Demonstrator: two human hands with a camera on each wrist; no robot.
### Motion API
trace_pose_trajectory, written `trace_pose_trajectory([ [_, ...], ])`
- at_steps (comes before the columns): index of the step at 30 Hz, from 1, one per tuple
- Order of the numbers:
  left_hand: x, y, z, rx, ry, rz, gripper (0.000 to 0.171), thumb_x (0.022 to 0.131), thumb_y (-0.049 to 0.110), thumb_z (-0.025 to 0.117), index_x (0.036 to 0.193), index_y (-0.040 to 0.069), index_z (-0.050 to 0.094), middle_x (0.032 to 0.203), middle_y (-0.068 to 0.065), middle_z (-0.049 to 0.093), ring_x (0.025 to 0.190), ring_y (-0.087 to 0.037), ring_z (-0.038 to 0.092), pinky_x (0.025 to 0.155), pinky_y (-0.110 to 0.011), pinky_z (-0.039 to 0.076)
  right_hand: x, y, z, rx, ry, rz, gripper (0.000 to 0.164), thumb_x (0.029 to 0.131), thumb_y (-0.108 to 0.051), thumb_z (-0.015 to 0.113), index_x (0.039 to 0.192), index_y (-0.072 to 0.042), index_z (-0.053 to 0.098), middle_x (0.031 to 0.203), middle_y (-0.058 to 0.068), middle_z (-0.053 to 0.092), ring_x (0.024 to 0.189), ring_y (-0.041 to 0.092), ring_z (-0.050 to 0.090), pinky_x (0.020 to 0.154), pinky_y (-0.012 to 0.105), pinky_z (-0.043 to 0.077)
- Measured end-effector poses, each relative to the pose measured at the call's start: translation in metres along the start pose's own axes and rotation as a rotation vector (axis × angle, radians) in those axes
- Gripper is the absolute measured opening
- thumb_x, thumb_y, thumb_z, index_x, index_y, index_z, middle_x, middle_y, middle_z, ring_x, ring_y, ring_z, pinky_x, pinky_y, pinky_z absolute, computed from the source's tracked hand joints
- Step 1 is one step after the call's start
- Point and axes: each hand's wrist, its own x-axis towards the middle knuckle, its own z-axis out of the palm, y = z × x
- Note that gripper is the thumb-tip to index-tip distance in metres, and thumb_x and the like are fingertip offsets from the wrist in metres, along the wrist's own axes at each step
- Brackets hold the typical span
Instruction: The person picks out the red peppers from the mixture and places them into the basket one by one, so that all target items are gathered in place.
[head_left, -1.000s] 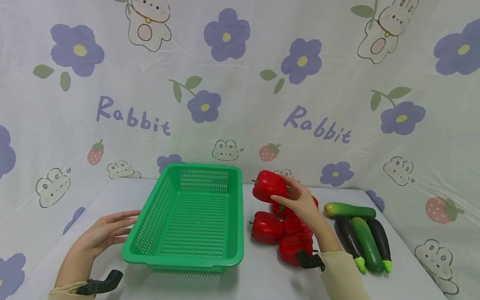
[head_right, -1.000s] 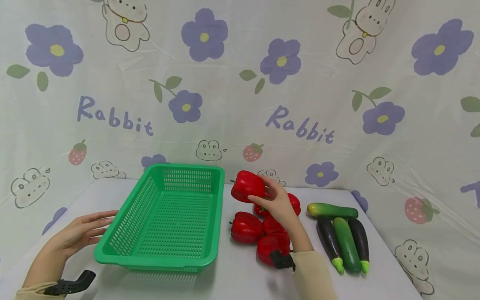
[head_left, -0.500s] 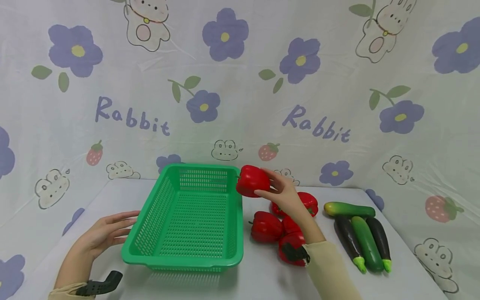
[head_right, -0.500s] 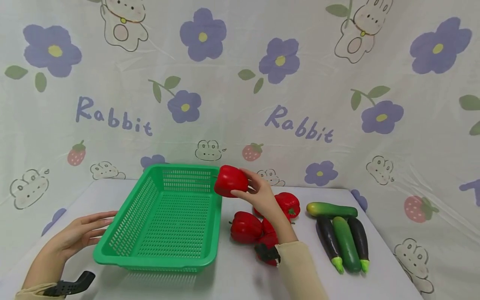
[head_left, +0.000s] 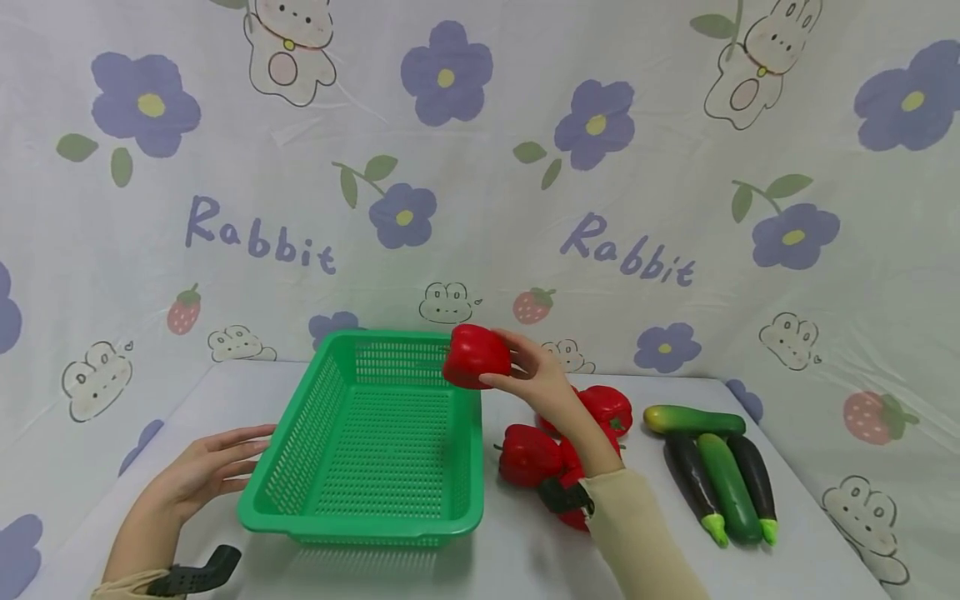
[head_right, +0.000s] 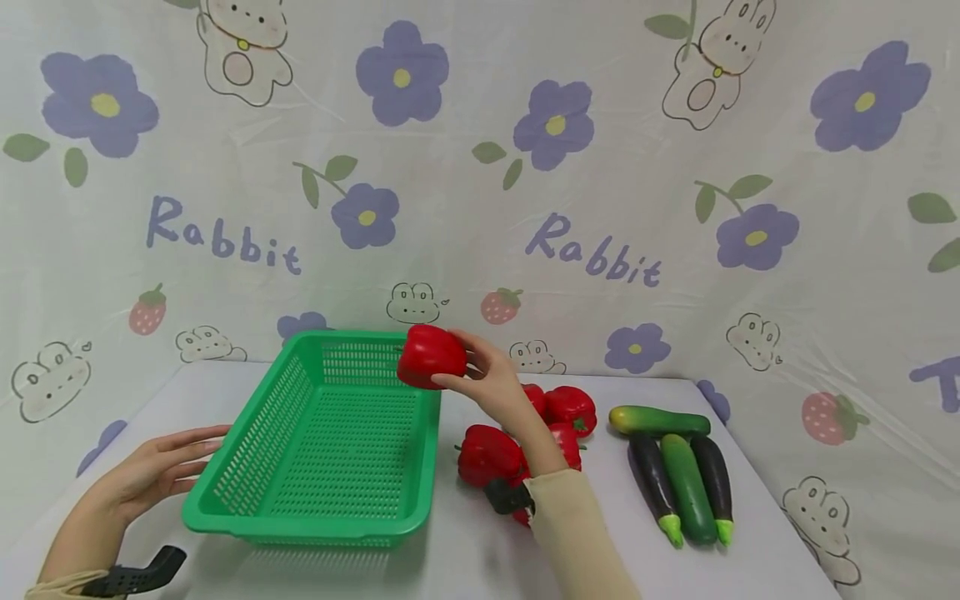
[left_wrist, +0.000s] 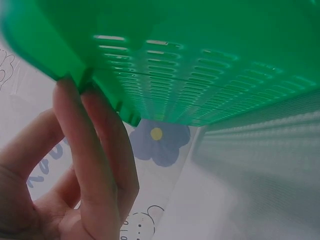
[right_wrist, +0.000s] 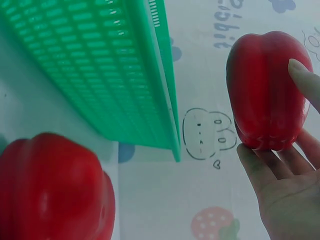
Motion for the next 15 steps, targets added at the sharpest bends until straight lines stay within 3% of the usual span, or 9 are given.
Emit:
trace_pose_trajectory([
  [7, 0.001, 0.000, 0.000, -0.006, -0.012, -0.005, 0.042, 0.100, 0.030, 0.056, 0.140, 0.020, 0.052, 0.112, 0.025, 0.062, 0.106, -0.004, 0.064, 0.091, -0.035, 0.054, 0.007, -0.004, 0.011, 0.039, -0.028, -0.005, 0.070, 0.084, -0.023, 0.077, 0.146, -0.026, 0.044, 0.143, -0.001, 0.052, 0.127, 0.027, 0.056, 0.095, 0.042, 0.054],
  [15, 0.001, -0.002, 0.000, -0.007, -0.006, -0.006, 0.040, 0.100, 0.029, 0.056, 0.139, 0.021, 0.054, 0.112, 0.025, 0.062, 0.108, -0.006, 0.064, 0.091, -0.036, 0.055, 0.013, -0.010, 0.023, 0.031, -0.045, -0.039, 0.067, 0.085, -0.020, 0.076, 0.144, -0.024, 0.046, 0.142, 0.003, 0.053, 0.126, 0.028, 0.057, 0.094, 0.042, 0.054],
])
